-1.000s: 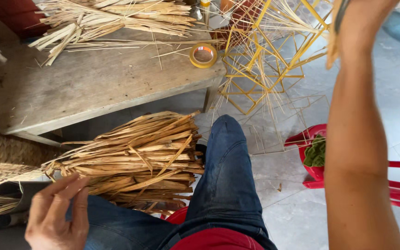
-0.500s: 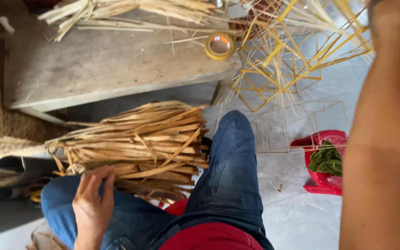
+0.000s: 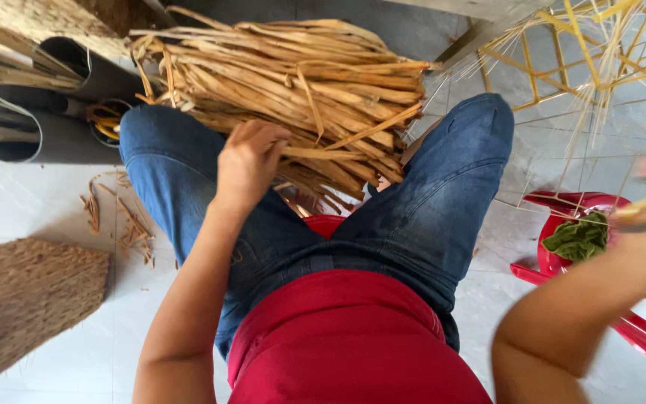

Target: The person sits on the floor of a craft workshop, moves woven baskets aside, then takes a bundle of dried plant stalks onto their lap and trims and splits individual stalks with scissors, setting trimmed pieces aside.

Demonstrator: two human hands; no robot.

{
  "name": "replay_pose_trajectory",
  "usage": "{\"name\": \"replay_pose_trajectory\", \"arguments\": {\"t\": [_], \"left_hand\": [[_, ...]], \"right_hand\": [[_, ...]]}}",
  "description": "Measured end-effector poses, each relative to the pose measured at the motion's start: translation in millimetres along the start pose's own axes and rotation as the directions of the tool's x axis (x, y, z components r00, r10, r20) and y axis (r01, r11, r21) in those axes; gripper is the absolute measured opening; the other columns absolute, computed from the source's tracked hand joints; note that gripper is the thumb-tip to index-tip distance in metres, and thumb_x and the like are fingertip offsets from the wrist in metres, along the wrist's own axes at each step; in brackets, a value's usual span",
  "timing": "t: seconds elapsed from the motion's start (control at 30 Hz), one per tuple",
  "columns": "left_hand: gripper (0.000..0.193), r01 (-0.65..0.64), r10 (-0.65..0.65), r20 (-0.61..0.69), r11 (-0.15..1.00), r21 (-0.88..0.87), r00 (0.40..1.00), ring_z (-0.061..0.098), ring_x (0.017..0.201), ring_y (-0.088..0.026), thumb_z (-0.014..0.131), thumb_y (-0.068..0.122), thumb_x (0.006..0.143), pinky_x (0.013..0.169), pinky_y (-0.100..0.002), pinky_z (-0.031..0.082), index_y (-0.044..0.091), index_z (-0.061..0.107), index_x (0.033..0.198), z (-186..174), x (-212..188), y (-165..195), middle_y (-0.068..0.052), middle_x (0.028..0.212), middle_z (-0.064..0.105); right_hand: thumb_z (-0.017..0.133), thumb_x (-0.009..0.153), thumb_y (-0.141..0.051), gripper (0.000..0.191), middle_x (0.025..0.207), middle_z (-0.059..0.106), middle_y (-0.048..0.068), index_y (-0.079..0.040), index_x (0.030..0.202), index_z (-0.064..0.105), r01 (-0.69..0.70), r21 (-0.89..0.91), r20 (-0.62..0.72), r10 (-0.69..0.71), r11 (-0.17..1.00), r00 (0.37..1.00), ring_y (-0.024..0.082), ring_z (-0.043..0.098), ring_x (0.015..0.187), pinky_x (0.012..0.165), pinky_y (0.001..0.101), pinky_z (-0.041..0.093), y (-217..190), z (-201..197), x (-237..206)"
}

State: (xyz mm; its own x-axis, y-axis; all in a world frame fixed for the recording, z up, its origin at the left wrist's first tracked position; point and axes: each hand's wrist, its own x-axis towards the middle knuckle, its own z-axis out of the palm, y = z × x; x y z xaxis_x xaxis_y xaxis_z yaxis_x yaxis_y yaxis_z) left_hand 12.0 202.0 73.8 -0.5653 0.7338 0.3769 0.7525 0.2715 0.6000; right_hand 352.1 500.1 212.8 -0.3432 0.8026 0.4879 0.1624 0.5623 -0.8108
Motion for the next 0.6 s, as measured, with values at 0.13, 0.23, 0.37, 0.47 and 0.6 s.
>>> {"name": "replay_pose_trajectory", "arguments": {"t": [0.13,0.23,0.37,0.47,0.6], "left_hand": [[0.035,-0.116,0.100,0.093,0.975,0.190,0.991,0.061,0.099,-0.033,0.082,0.018,0.070,0.084,-0.044,0.050,0.012,0.074,0.103,33,-15,-2,-0.009,0.106,0.066],[0.028,-0.126,0.102,0.115,0.968,0.218,0.988,0.062,0.101,-0.030,0.082,0.018,0.074,0.086,-0.043,0.049,0.015,0.071,0.099,42,-20,-7,-0.006,0.102,0.066],[0.020,-0.120,0.098,0.142,0.981,0.154,0.985,0.064,0.093,-0.028,0.080,0.018,0.085,0.084,-0.043,0.050,0.012,0.066,0.098,38,-26,-6,-0.005,0.092,0.065],[0.014,-0.070,0.079,0.119,0.994,-0.084,0.990,0.066,0.087,-0.031,0.076,0.011,0.095,0.082,-0.042,0.054,0.008,0.065,0.102,33,-42,18,-0.009,0.090,0.066],[0.010,0.111,-0.135,-0.008,0.846,-0.521,0.991,0.070,0.089,-0.023,0.068,0.005,0.101,0.077,-0.032,0.058,0.004,0.062,0.109,25,-55,57,-0.009,0.097,0.070]], "right_hand": [[0.075,0.102,0.005,0.032,0.094,0.072,0.010,-0.004,0.131,0.064,-0.261,0.234,0.184,0.221,0.937,0.958,0.009,0.059,0.071,0.064,0.0216,0.047,9,66,-70],[0.075,0.100,0.001,0.033,0.093,0.071,0.009,-0.005,0.130,0.064,-0.411,0.302,0.305,0.322,0.860,0.896,0.008,0.059,0.070,0.062,0.0215,0.046,14,98,-98],[0.076,0.099,0.000,0.035,0.100,0.068,0.011,-0.003,0.130,0.062,-0.471,0.309,0.386,0.344,0.826,0.856,0.009,0.061,0.079,0.065,0.0227,0.046,11,110,-112],[0.073,0.101,-0.002,0.033,0.105,0.072,0.015,-0.003,0.131,0.059,-0.474,0.354,0.391,0.333,0.806,0.858,0.010,0.060,0.075,0.066,0.0236,0.047,6,115,-118],[0.070,0.099,-0.003,0.037,0.113,0.074,0.018,-0.004,0.133,0.055,-0.500,0.448,0.411,0.326,0.742,0.852,0.012,0.062,0.075,0.070,0.0245,0.051,-10,128,-126]]}}
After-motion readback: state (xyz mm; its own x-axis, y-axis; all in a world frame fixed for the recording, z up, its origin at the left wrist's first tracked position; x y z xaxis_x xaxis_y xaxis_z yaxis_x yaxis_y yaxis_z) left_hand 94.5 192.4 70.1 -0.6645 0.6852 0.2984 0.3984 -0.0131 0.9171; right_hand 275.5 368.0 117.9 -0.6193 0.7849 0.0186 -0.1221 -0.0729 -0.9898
